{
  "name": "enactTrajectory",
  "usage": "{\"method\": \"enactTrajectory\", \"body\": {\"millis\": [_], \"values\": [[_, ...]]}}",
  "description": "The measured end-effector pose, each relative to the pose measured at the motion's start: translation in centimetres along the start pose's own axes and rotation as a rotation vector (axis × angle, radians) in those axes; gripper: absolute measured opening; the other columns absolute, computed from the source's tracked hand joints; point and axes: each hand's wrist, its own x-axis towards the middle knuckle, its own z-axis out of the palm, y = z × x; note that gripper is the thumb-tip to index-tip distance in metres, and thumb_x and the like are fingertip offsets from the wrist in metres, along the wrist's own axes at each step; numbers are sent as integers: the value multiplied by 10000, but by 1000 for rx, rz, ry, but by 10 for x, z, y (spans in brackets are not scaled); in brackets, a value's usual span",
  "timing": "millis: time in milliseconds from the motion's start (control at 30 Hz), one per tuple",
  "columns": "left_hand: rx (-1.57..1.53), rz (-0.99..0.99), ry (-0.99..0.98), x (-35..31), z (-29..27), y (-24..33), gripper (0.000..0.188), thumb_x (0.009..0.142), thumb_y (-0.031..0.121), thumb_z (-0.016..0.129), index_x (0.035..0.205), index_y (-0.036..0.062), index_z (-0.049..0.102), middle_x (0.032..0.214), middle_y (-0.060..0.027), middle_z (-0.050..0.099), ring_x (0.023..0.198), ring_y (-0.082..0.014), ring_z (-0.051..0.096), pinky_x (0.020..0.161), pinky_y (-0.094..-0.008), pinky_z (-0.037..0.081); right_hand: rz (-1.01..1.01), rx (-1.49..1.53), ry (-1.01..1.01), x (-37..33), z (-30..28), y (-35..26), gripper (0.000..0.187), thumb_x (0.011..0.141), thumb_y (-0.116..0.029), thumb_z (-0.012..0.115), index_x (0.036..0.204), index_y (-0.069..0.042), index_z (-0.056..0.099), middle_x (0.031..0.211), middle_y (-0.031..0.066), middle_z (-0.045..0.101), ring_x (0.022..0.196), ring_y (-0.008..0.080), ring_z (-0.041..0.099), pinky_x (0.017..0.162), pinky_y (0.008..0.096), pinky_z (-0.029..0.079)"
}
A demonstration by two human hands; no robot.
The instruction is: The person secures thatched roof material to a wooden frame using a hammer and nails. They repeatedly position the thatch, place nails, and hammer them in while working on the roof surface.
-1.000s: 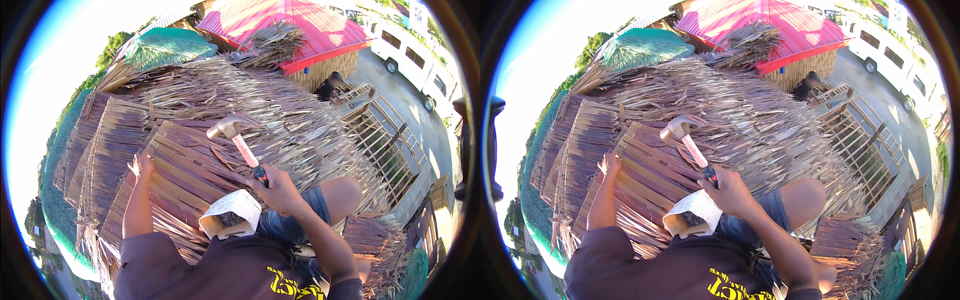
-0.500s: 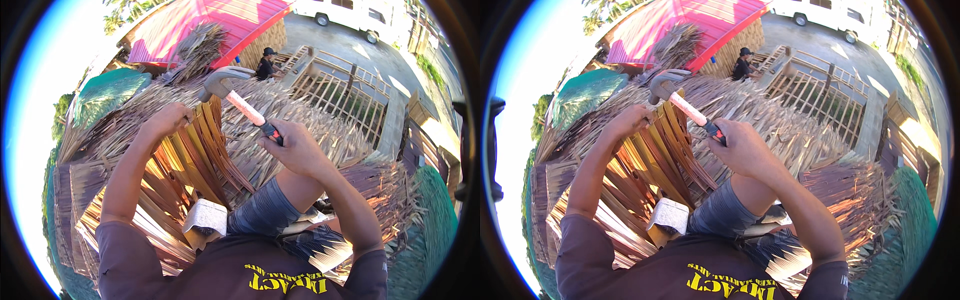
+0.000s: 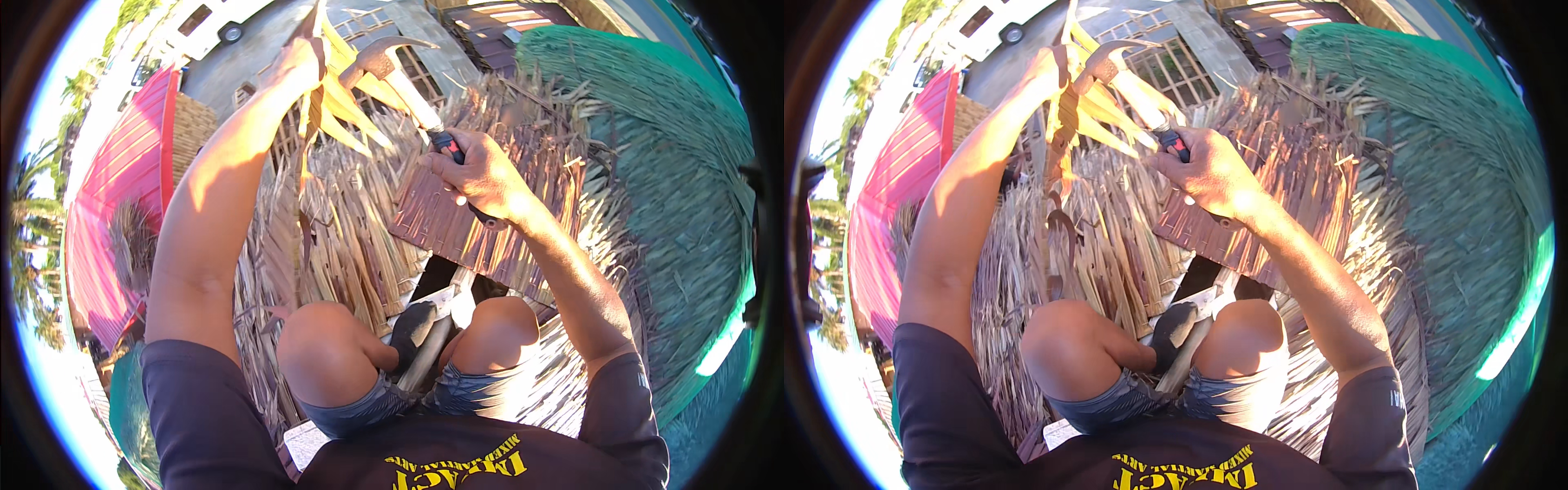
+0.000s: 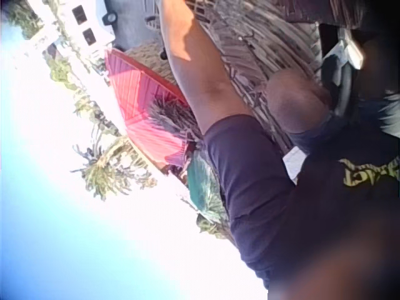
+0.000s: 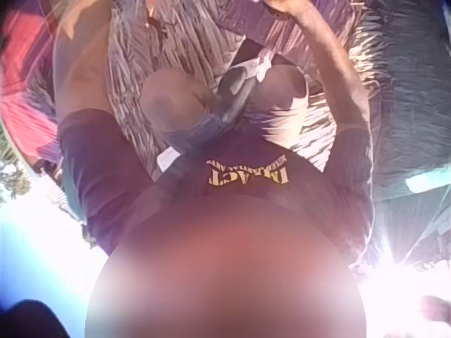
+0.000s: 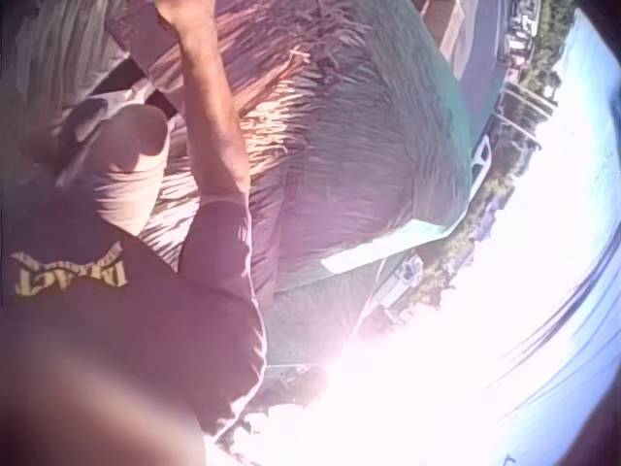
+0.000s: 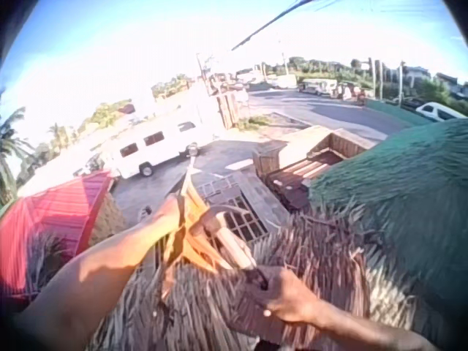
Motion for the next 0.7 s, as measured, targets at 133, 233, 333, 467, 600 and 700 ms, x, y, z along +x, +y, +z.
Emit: {"method": "enactTrajectory", "body": {"millis": [133, 233, 333, 467, 600, 700], "values": [[-400, -100, 175, 117, 22, 49, 162, 941, 179, 648, 1094, 171, 704, 888, -58, 695, 759, -157, 696, 692, -324, 579, 115, 108, 410, -20, -51, 59, 246, 937, -224, 725, 839, -58, 572, 612, -16, 546, 526, 66, 533, 487, 263, 449], [-927, -257, 241, 152, 27, 81, 233, 968, 173, 684, 1165, 51, 656, 1014, -65, 667, 819, -171, 701, 742, -327, 643, 111, 260, 660, -38, -81, 101, 248, 950, -246, 713, 853, -56, 585, 660, -3, 604, 536, 65, 550, 498, 251, 466], [-1202, -386, 400, 137, 66, 120, 103, 899, 28, 693, 989, -22, 693, 949, -115, 699, 749, -170, 707, 654, -304, 664, 192, 259, 932, -67, -104, 142, 223, 964, -267, 692, 902, -74, 600, 676, -15, 595, 544, 59, 511, 511, 251, 434], [-1390, -431, 492, 41, 174, 158, 180, 889, -30, 673, 1065, -30, 637, 1000, -158, 672, 808, -251, 705, 663, -344, 670, 299, 244, 1134, -125, -106, 200, 236, 957, -289, 708, 920, -82, 601, 675, -44, 545, 573, 46, 475, 519, 248, 395], [-1335, -406, 263, -114, 308, 196, 169, 951, 19, 636, 1097, 10, 550, 1022, -108, 616, 868, -199, 657, 742, -389, 634, 304, 254, 1227, -187, -73, 276, 273, 930, -304, 752, 895, -101, 573, 676, -78, 447, 590, 33, 390, 534, 236, 369], [-1610, -802, -56, -237, 385, 217, 115, 988, 11, 584, 1076, 33, 513, 1039, -119, 614, 892, -228, 656, 780, -423, 645, 564, 105, 1274, -223, -35, 341, 325, 913, -376, 722, 891, -64, 631, 697, 18, 583, 605, 155, 548, 584, 334, 459]]}}
